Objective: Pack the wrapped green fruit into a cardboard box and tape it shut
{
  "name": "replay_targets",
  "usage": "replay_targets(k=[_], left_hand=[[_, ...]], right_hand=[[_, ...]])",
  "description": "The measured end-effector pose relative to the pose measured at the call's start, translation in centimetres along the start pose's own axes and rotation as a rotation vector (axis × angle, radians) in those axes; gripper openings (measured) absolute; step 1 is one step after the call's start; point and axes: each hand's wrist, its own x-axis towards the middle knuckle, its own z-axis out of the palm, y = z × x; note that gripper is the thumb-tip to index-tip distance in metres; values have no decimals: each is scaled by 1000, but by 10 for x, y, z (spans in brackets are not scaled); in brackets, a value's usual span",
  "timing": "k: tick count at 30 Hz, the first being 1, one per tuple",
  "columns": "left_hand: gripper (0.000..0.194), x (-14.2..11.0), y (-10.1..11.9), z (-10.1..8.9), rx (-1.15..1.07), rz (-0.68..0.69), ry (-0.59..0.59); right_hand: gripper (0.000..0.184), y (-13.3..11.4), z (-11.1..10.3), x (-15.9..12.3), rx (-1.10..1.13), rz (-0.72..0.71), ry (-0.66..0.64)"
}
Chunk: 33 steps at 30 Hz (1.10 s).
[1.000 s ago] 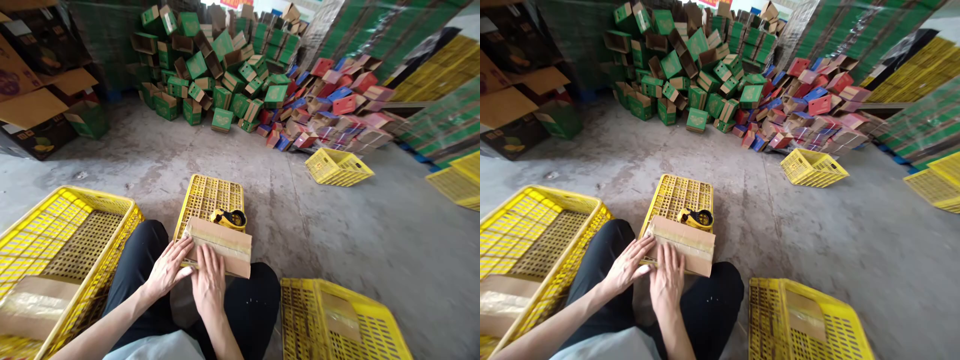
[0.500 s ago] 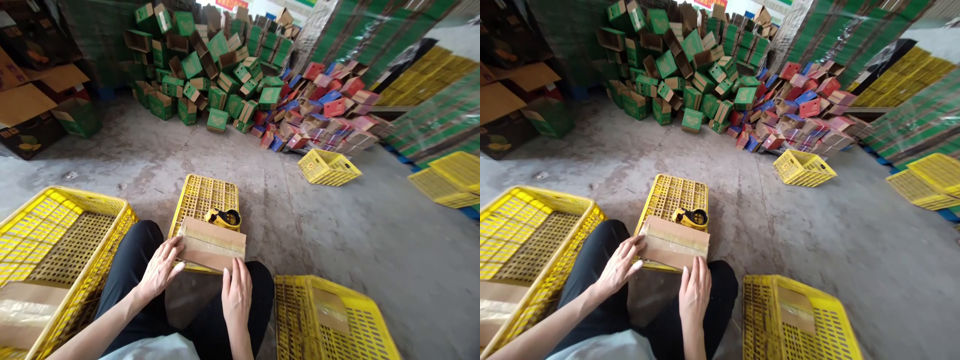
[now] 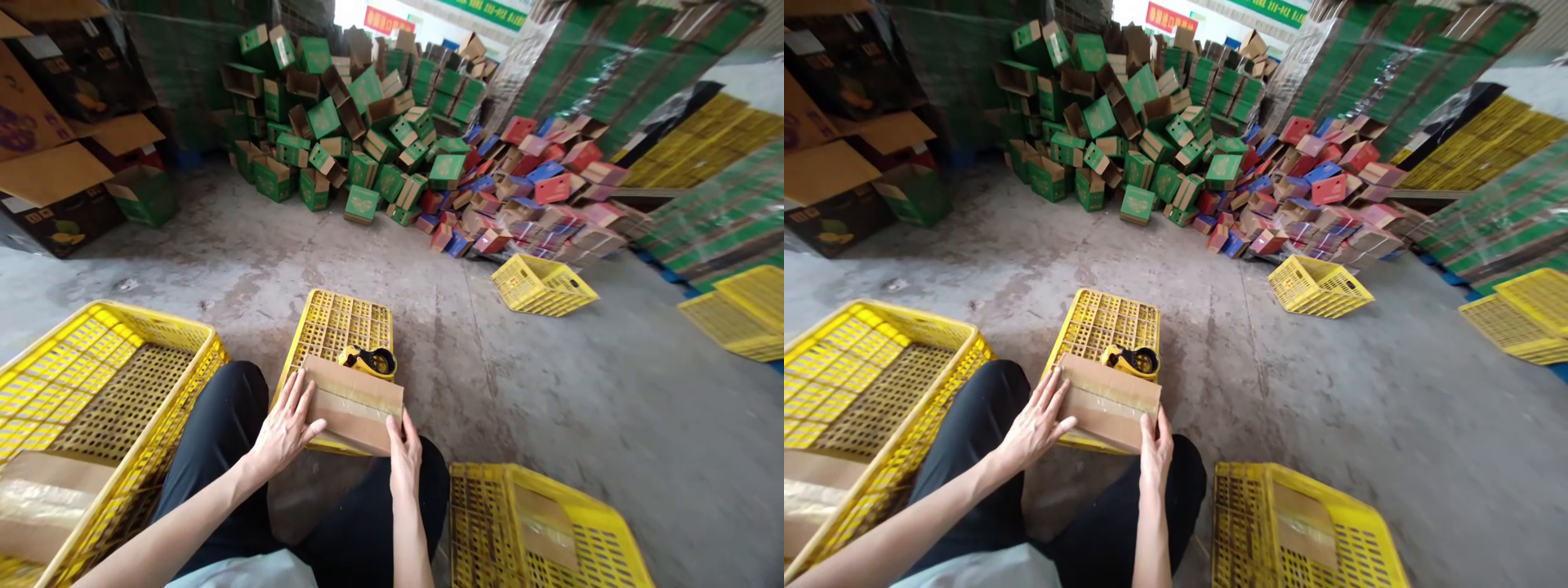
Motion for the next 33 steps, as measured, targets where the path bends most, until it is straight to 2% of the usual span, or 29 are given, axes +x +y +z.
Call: replay_targets(k=[3,7,11,13,16,19,23,26,33], left_hand=[[76,2,2,0,5,4,-1],[67,10,8,-1,-3,-8,27],[76,13,15,2,27,23,4],[79,12,16,3,40,35,-15],[72,13,18,5,33,66,-22],[64,16,24,8,14,101,-23],[54,21,36,7,73,93,-65],[48,24,37,2,94,121,-111],[53,23,23,-10,-8,261,-171]], right_hand=[[79,1,-1,2,-92,-92,9],[74,-9,-4,-3,-326,-265,11],[69,-30,-2,-25,-640,-453,17],[67,-39,1,-35,-730,-522,-3],[66,-49,7,-42,-758,-593,-4],[63,-60,15,-44,-766,-605,-8],[47,-81,30,-48,-735,-606,-126],[54,-91,37,-48,-698,-625,-193],[53,-78,32,-52,-642,-770,-201]])
